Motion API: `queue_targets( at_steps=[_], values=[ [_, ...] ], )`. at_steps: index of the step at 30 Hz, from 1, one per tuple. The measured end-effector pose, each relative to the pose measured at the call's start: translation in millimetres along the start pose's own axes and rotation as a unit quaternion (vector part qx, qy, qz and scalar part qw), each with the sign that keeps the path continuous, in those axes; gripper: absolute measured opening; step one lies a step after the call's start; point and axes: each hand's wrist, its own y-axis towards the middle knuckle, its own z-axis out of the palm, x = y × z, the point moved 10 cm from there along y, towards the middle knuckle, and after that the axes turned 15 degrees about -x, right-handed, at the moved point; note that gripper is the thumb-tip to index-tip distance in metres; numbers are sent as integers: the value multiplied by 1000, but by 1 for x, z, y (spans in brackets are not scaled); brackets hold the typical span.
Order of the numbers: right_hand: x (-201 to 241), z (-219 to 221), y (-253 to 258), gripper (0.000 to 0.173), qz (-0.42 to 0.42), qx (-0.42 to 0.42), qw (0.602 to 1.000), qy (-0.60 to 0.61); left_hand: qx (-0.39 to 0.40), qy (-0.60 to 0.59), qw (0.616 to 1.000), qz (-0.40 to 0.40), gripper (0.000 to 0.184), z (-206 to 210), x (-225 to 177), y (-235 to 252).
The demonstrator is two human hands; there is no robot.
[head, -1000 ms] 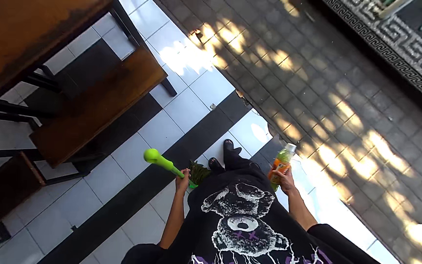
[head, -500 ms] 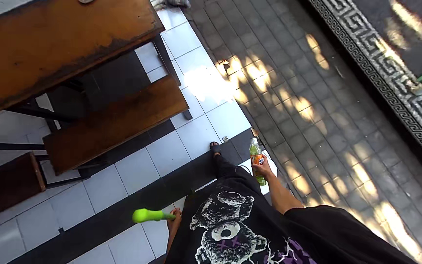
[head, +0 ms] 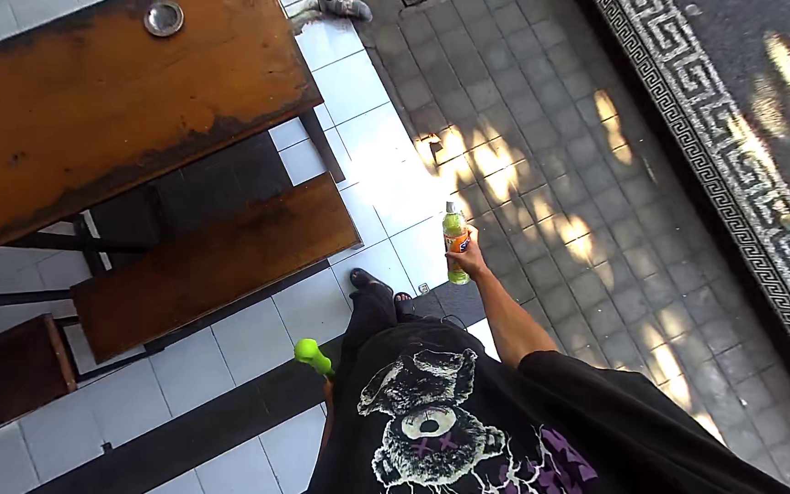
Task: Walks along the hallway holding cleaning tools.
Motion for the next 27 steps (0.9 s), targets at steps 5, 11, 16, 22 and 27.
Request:
queue_targets(
  at_steps=[5, 11, 16, 22, 27],
  values=[
    [-42, 7, 6, 73, 118, 47, 981, -149, 259, 87, 941, -201, 35, 9, -68, 48],
    [-58, 4, -10, 75, 216, 53, 948, -226, 107, -18, 984, -141, 26, 1, -156, 135],
    [-36, 25, 15, 77, 209, 76, 931, -291, 96, -57, 978, -176, 23, 8, -168, 159],
    [61, 105, 107, 105, 184, 87, 911, -359, 99, -57, 965, -238, 25, 21, -214, 184],
    [154, 189, 223, 100, 155, 127, 888, -415, 397, -28, 900, -177, 35, 105, -98, 191]
  ],
)
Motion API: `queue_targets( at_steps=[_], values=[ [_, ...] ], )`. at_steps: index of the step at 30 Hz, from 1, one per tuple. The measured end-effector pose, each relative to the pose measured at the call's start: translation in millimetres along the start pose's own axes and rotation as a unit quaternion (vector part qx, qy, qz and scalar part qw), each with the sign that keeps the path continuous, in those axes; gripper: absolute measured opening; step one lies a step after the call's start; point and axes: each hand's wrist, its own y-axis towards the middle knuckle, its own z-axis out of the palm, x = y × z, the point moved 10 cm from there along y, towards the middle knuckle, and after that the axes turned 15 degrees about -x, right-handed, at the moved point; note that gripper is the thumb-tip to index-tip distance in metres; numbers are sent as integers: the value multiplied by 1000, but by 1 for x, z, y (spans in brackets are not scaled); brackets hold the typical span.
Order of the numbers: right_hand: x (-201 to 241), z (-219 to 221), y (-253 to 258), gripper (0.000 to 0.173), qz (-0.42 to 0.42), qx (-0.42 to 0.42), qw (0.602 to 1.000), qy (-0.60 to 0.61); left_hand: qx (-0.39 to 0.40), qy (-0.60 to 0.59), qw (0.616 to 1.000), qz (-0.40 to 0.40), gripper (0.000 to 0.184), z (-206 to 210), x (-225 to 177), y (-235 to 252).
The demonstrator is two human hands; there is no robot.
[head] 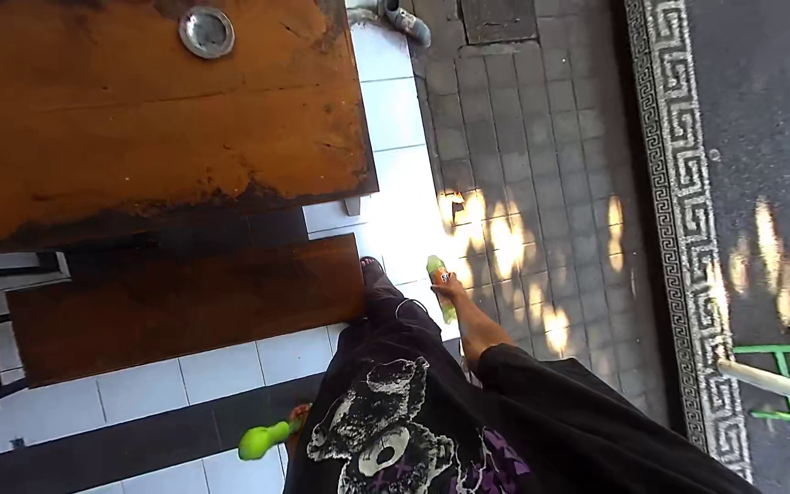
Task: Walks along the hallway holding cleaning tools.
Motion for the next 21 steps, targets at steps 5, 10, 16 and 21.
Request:
queue_targets(
  at_steps=[5, 10, 16, 21],
  values=[
    [172, -86, 78, 83, -82, -54, 995, -7, -132, -4, 981, -145, 33, 5, -59, -23],
    [330, -182, 142, 89, -193, -145, 968, 60, -327, -79, 936, -106, 31, 9, -132, -68],
    [438, -272, 150, 94, -230, -207, 946, 96, -410, -105, 905, -36, 28, 16, -150, -89],
    [430, -266, 154, 90, -220, -201, 947, 118, -411, -133, 901, -43, 27, 24, -138, -90]
  ],
)
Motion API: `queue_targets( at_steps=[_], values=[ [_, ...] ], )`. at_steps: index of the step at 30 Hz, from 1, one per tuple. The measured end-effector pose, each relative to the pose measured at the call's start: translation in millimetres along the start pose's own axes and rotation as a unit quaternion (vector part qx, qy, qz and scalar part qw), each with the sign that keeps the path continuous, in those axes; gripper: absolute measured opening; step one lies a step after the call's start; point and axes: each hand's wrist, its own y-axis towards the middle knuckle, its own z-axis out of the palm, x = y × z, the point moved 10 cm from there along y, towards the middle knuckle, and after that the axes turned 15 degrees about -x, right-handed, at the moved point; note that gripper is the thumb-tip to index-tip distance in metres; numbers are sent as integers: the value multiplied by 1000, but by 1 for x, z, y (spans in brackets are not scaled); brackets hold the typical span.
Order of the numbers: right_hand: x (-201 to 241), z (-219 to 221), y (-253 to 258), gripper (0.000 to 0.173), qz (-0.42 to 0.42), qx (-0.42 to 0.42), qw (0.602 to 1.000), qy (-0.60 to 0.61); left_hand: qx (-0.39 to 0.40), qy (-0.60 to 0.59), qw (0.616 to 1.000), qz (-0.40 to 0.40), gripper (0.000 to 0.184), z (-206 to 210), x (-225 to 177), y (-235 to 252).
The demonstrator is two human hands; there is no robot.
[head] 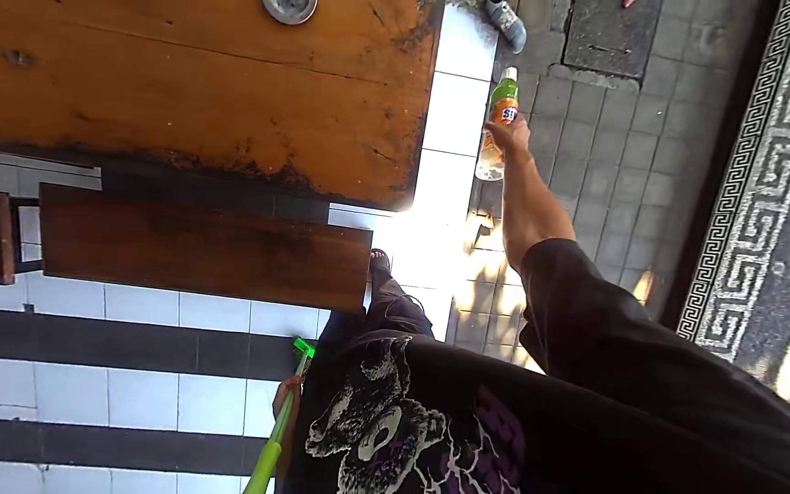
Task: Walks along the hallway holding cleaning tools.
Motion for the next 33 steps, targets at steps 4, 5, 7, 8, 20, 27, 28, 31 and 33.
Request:
queue_targets(
  at_steps=[4, 5, 7, 8, 20, 27, 28, 31, 33],
  values=[
    [-68, 32, -47, 83, 28, 72, 997, -28, 7, -6, 1000, -28, 29, -2, 0, 5],
    [-87, 40, -64, 79, 40, 102, 993, -43, 13, -4, 1000, -28, 29, -1, -1, 6],
    [-134, 55, -99, 72, 67, 156, 982, -81, 24, 5, 999, -27, 29, 0, -1, 6],
    [-161, 63, -114, 71, 80, 170, 977, -98, 27, 9, 999, -34, 29, 0, -2, 5],
    [-272, 98, -209, 57, 176, 277, 931, -159, 23, 47, 995, -83, 30, -3, -44, 0],
    [-139, 54, -106, 62, 107, 155, 978, -89, 8, 66, 992, -106, 30, -2, -53, -2],
    [-119, 49, -84, 65, 86, 133, 984, -85, 4, 57, 993, -102, 29, 0, -47, 0],
    [-58, 26, -34, 66, 43, 76, 994, -66, 19, 51, 992, -111, 32, 3, -41, 0],
    [-28, 11, -17, 67, 22, 61, 996, -60, 6, 19, 995, -98, 30, -1, -43, -4]
  ],
)
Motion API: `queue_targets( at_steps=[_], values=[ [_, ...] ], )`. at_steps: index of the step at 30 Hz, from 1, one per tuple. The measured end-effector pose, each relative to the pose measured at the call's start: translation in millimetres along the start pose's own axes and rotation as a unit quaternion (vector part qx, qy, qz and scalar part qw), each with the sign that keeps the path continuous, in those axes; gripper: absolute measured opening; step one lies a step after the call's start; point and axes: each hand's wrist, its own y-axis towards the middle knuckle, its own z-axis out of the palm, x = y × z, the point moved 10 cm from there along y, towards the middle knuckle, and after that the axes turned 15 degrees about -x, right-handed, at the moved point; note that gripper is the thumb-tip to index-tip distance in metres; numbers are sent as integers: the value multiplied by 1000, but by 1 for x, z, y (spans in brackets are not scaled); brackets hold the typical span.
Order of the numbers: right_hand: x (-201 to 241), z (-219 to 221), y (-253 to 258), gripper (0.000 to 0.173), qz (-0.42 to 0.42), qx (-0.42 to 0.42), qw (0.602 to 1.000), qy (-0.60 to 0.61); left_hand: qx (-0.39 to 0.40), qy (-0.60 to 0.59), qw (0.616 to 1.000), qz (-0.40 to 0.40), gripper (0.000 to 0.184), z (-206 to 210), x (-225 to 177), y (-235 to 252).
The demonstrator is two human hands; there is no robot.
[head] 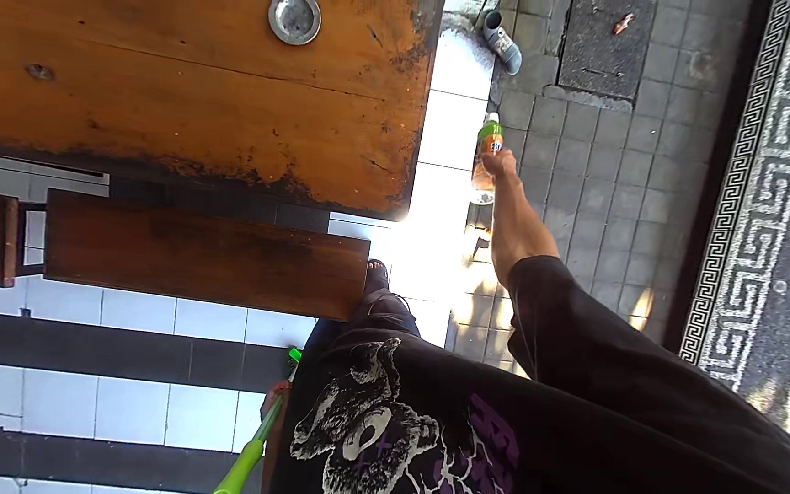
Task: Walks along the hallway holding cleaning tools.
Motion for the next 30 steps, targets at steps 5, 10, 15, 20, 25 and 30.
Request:
queue_targets(
  at_steps=[5, 10, 15, 20, 25, 30],
  values=[
    [14, -8, -6, 75, -3, -7, 1000, 11, -102, -112, 980, 132, 28, -17, 12, -7],
    [-57, 44, -57, 79, 25, 10, 997, 69, -175, -151, 973, 17, 30, -29, 63, -11],
    [-144, 91, -144, 71, 123, -47, 937, 324, -217, -225, 946, -85, 36, -48, 103, -29],
    [-196, 94, -171, 98, 117, -148, 875, 445, -290, -265, 905, -164, 41, -74, 144, -41],
    [-207, 74, -202, 120, -9, -160, 878, 451, -350, -336, 832, -268, 55, -82, 188, -47],
    [-206, 93, -257, 112, -84, -81, 942, 315, -360, -384, 806, -268, 50, -86, 226, -45]
  ],
)
